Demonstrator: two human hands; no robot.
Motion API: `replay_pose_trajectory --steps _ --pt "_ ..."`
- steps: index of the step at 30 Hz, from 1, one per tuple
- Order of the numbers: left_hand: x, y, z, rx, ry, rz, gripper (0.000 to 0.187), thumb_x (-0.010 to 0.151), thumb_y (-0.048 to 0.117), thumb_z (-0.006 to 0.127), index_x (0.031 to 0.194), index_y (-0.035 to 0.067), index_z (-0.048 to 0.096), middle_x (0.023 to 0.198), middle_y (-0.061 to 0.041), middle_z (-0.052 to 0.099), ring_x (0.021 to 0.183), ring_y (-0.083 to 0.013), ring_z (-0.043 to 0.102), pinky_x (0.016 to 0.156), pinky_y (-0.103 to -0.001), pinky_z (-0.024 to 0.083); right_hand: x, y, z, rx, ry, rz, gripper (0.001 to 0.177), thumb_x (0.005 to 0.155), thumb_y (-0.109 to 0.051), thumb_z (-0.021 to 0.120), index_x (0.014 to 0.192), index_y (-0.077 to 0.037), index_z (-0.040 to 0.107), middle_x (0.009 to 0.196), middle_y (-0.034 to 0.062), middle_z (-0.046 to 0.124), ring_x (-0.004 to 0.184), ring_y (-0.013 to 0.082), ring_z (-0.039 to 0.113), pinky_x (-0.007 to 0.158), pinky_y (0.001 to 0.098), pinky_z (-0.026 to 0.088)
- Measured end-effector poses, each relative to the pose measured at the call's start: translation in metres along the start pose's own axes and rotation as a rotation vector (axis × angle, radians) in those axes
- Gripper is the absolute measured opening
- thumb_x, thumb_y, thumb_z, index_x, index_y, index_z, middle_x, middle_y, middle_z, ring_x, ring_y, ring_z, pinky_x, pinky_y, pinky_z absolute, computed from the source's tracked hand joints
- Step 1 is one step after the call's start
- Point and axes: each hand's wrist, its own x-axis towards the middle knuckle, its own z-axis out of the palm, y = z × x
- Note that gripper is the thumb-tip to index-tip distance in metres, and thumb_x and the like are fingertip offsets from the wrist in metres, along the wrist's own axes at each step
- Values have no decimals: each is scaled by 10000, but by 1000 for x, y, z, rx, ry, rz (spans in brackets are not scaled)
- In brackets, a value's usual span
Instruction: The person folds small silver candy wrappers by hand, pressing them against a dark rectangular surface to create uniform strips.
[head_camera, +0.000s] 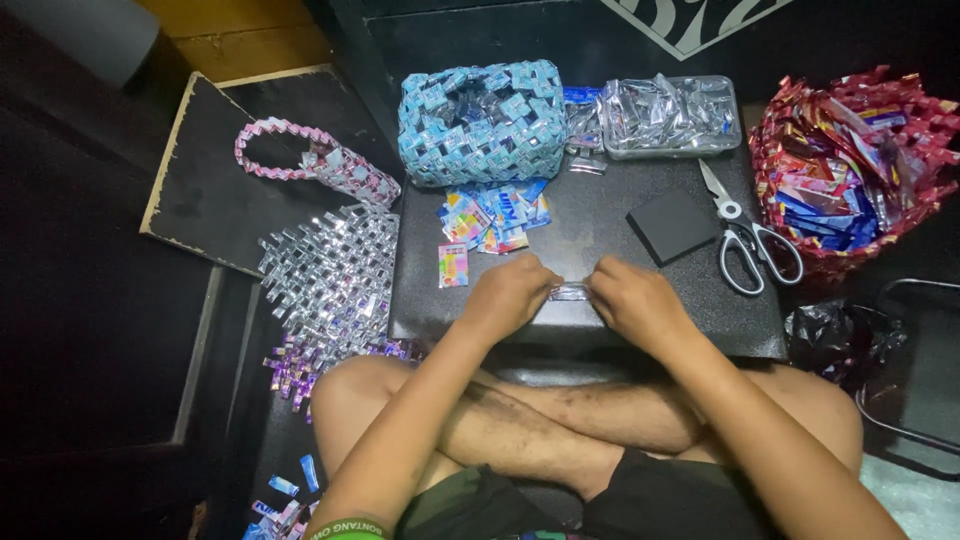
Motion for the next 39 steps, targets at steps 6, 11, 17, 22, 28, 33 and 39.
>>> replay_pose_trajectory --steps 6,11,17,22,28,33,39 --pt "-2 6 0 327 29 184 120 922 112 664 970 148 768 843 -64 681 719 -224 674 596 -340 534 -1 -1 -1 -174 -6 -165 72 924 -147 645 953 -184 700 833 -5 650 763 182 707 682 331 582" --pt "-7 8 1 429 83 214 134 948 157 645 968 187 774 851 -26 678 702 -182 649 562 -303 500 -1 -2 -7 -215 -54 -181 129 934 -119 604 992 -176 704 833 6 653 770 186 700 711 347 586" --pt "-17 28 10 521 112 131 185 927 197 629 1038 136 764 899 -60 626 744 -217 567 609 -357 413 -8 -14 -21 -235 -41 -211 151 936 -147 602 1026 -157 723 978 35 676 911 214 691 758 378 559" --pt "-21 30 32 483 107 12 416 972 287 531 1247 30 706 1161 -191 620 939 -307 552 777 -436 381 -17 -11 -10 -213 81 -316 166 933 -158 588 1021 -123 724 1182 61 701 1209 281 606 930 432 473" --pt "1 24 33 401 77 -67 446 1035 372 463 1299 103 701 1259 -207 647 1040 -348 595 837 -472 398 -32 -9 8 -193 143 -280 262 887 -195 597 1110 -119 713 1199 69 722 1229 290 599 1023 479 428" --pt "7 16 44 415 160 -25 348 988 378 568 1209 193 762 1208 -168 666 980 -342 600 803 -470 405 -45 -12 15 -202 186 -245 425 827 -294 618 1224 -152 673 1278 45 673 1216 282 574 1031 473 414" --pt "4 28 35 376 108 -82 370 989 385 566 1251 194 744 1281 -190 650 1093 -358 584 876 -488 394 -53 -12 13 -80 137 -176 447 849 -244 531 1268 -180 673 1295 22 672 1219 273 589 1005 450 433"
